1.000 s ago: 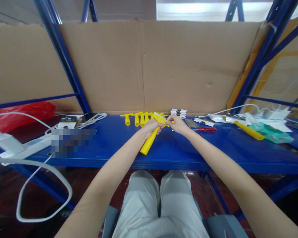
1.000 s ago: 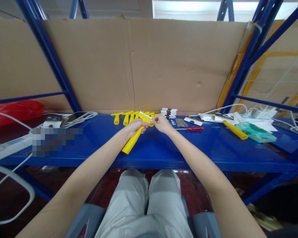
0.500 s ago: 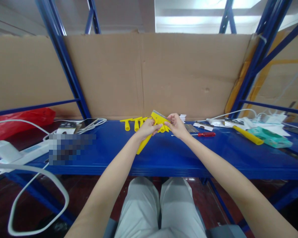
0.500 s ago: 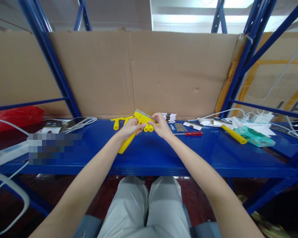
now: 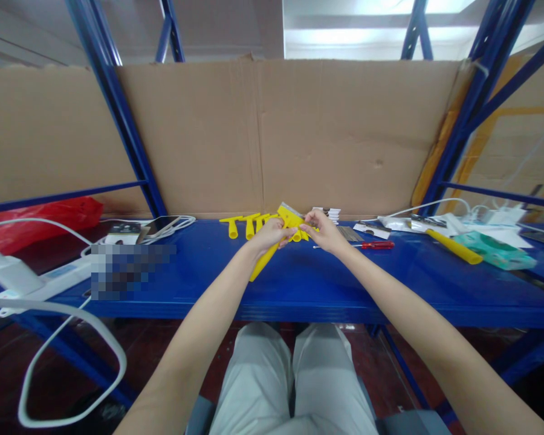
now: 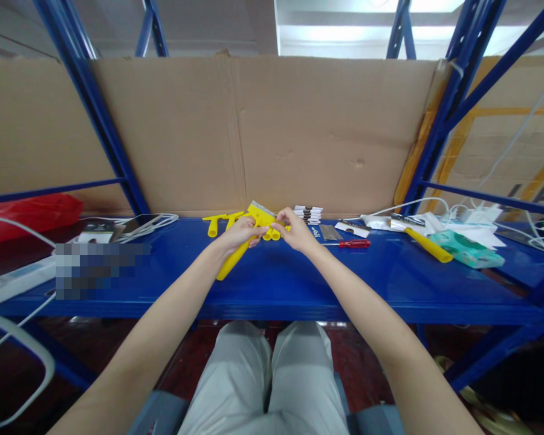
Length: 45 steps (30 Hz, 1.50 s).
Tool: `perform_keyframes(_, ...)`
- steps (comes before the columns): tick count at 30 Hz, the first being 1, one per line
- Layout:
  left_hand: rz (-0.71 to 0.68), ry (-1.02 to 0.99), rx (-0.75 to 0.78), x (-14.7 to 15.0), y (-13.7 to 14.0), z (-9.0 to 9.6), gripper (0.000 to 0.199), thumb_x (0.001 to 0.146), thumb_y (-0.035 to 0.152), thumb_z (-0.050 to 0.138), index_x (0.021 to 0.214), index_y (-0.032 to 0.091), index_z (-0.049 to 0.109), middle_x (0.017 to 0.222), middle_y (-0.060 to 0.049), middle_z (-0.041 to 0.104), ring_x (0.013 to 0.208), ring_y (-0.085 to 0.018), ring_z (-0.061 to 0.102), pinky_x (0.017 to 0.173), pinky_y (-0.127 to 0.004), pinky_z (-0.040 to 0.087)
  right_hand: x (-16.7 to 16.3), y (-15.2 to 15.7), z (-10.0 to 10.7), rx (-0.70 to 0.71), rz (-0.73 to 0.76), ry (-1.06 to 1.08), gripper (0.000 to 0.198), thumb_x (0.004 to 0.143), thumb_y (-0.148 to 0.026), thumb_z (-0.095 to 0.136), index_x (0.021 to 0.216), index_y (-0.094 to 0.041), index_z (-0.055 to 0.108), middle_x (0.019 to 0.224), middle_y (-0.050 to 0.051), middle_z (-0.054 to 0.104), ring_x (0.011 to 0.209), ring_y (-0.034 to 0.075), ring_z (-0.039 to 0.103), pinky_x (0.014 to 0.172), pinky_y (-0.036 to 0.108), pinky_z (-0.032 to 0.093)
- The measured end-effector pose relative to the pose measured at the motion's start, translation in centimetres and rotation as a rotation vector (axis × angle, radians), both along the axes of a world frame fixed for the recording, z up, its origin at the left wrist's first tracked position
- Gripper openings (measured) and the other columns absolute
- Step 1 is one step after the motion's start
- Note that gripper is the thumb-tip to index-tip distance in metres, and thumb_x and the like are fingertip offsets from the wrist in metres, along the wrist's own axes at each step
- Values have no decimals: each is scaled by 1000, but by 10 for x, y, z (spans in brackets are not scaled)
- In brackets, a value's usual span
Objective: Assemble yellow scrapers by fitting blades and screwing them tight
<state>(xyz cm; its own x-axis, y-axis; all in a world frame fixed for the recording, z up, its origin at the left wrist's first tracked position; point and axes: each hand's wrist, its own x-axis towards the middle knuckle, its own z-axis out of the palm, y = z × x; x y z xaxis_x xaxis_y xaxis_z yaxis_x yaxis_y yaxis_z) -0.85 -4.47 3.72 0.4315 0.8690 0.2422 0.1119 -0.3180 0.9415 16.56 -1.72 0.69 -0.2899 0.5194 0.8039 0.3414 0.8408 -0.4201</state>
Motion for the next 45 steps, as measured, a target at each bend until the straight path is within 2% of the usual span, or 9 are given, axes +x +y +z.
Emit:
perform_keyframes(6, 26, -2, -17, 1, -2, 0, 31, 81, 6, 52, 53, 16, 44, 34, 5, 40, 28, -5, 35, 37, -19, 25, 0, -8, 0, 267, -140, -146, 14, 89, -29, 47, 76, -22, 45, 94, 9, 55, 92, 20, 54, 81, 37, 44)
perform_keyframes(15, 67, 0, -85, 1, 0, -2, 32, 81, 2, 50, 52, 15, 44, 36, 5, 40, 29, -4, 35, 36, -19, 26, -2, -13, -3, 387, -333, -358, 11, 91, -24, 44, 84, -20, 51, 103, 14, 58, 98, 24, 55, 81, 39, 44)
perform_keyframes(23, 79, -12, -66, 1, 0, -2, 31, 79, 0, 50, 52, 14, 45, 38, 5, 43, 29, -4, 37, 36, -19, 27, -2, -17, 0, 406, -346, -387, 8, 87, -19, 45, 86, -20, 53, 105, 13, 59, 101, 24, 55, 82, 39, 41)
perform_keyframes(36, 85, 12, -107, -1, 1, 0, 33, 80, 5, 52, 50, 15, 44, 36, 4, 41, 29, -4, 36, 36, -19, 27, -7, -20, 3, 316, -400, -380, 7, 85, -18, 44, 84, -20, 51, 100, 12, 59, 97, 24, 54, 81, 39, 38)
perform_keyframes(45, -68, -87, -210, -11, 0, 7, 32, 75, 15, 67, 52, 14, 44, 41, 5, 41, 30, -3, 36, 35, -18, 25, 0, -22, 8, 319, -336, -246, 4, 84, -19, 47, 83, -22, 50, 100, 9, 58, 97, 23, 54, 81, 38, 39)
